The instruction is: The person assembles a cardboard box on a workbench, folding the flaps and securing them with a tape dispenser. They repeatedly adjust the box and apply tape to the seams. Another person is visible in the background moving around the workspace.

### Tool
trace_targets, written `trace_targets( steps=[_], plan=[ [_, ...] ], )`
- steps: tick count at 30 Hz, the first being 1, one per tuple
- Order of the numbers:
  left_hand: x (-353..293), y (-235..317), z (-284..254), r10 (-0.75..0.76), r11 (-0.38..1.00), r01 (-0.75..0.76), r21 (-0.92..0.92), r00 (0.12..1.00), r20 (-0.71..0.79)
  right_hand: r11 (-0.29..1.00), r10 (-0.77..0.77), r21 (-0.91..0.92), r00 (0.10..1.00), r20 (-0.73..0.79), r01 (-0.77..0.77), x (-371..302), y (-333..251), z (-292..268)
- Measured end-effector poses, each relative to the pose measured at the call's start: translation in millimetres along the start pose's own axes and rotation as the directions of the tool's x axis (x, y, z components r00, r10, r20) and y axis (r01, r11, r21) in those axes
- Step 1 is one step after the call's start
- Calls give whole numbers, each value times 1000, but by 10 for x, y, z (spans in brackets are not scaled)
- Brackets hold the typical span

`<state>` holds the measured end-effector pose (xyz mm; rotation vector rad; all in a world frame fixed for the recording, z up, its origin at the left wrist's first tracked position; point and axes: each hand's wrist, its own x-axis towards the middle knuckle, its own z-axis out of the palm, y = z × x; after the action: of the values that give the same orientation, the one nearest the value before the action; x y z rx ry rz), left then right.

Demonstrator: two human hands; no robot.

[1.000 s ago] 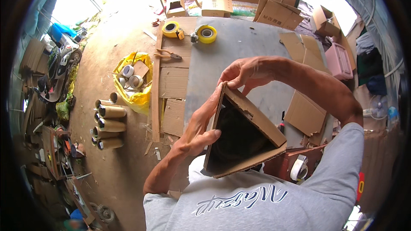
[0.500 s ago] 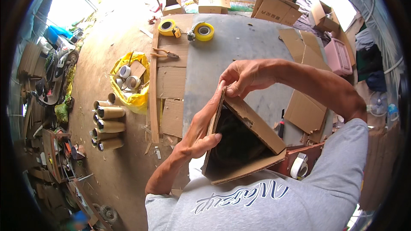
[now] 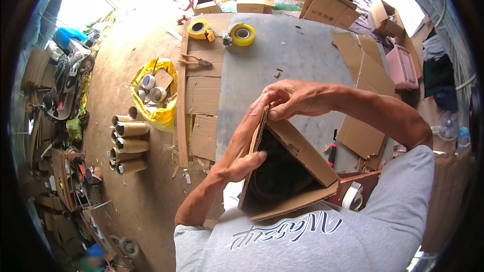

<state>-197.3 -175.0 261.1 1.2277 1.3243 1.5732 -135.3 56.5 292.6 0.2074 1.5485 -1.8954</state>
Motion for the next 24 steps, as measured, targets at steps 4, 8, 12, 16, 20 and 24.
trace_targets(
  steps=[4,8,12,16,20,24],
  plan=[
    [102,-38,53,-32,995,31,-91,999,-12,998,-9,66,1000,-17,10,28,35,-12],
    [125,25,98,-70,981,67,-181,997,-10,991,32,129,997,72,-41,79,54,-49],
    [111,24,112,-95,984,91,-154,995,-17,979,44,196,995,86,-60,106,75,-67],
    [96,52,139,-107,983,104,-150,994,-10,979,96,174,992,80,-109,145,38,-37],
    [114,68,133,-83,986,81,-147,997,-7,999,36,33,999,20,-36,148,35,39],
    [127,65,114,-87,992,89,-91,996,20,999,23,31,999,-22,-23,122,-12,73]
  ],
)
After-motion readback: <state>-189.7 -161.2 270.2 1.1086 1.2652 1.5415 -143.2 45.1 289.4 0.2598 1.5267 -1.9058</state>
